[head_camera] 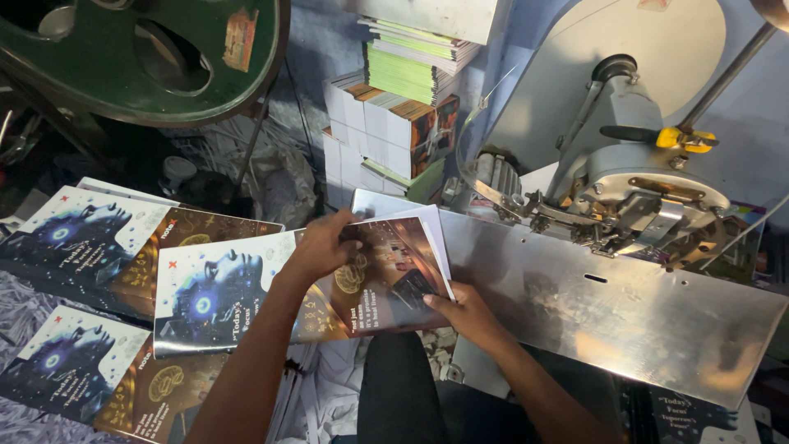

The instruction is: The person operates a manual bookbinding machine, feeding printed covers one at a time into the device to stitch the spine. After each cycle, the person removes the bound book and places it on a growing stack.

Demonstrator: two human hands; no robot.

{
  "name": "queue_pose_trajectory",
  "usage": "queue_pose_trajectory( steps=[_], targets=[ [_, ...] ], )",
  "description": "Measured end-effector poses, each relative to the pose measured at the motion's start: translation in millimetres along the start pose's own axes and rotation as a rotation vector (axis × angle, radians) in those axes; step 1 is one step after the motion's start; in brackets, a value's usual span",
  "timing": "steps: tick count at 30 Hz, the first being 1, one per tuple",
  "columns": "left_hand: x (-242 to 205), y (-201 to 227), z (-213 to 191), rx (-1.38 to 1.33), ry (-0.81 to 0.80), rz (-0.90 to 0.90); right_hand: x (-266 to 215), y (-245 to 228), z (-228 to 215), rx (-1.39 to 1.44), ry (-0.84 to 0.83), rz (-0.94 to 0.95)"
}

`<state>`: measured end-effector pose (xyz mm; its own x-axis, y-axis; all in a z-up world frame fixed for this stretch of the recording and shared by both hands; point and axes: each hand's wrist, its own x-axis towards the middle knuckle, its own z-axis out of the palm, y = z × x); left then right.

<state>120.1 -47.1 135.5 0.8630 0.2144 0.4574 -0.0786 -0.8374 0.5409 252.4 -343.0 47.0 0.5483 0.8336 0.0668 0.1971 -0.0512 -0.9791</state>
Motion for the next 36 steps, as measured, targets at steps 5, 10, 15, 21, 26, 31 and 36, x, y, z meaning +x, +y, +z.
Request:
queue_pose_trajectory(
  steps=[5, 10, 15, 21, 26, 31, 36],
  targets=[
    [1.7, -0.2, -2.1, 0.037, -0.074, -0.081, -1.1, -2.4, -0.9, -0.019, 0.019, -0.018],
    [-0.6, 5.1, 1.8, 0.043, -0.044, -0.111, -1.1, 5.0, 1.9, -0.012, 0.049, -0.056],
    [-1.3, 4.1, 0.0, 0.023, 0.000, -0.064, -4.9, 0.7, 9.2, 0.164, 0.131, 0.045],
    [3.7, 2.2, -18.3, -0.075, -0.079, -0.212, -9.1, 30.3, 3.5, 0.126, 0.227, -0.030],
    [-5.3, -11.9, -44.0, 0.006, -0.195, -0.402, -28.4, 30.0, -21.1, 0.193, 0.283, 0.044],
    [-13.5, -32.5, -56.5, 0.216, -0.267, -0.457, -52.2, 7.1, -37.1, 0.433, 0.317, 0.152],
    [-17.1, -47.4, -75.2, 0.356, -0.321, -0.496, -68.2, 8.1, -56.1, 0.503, 0.371, 0.213]
  ],
)
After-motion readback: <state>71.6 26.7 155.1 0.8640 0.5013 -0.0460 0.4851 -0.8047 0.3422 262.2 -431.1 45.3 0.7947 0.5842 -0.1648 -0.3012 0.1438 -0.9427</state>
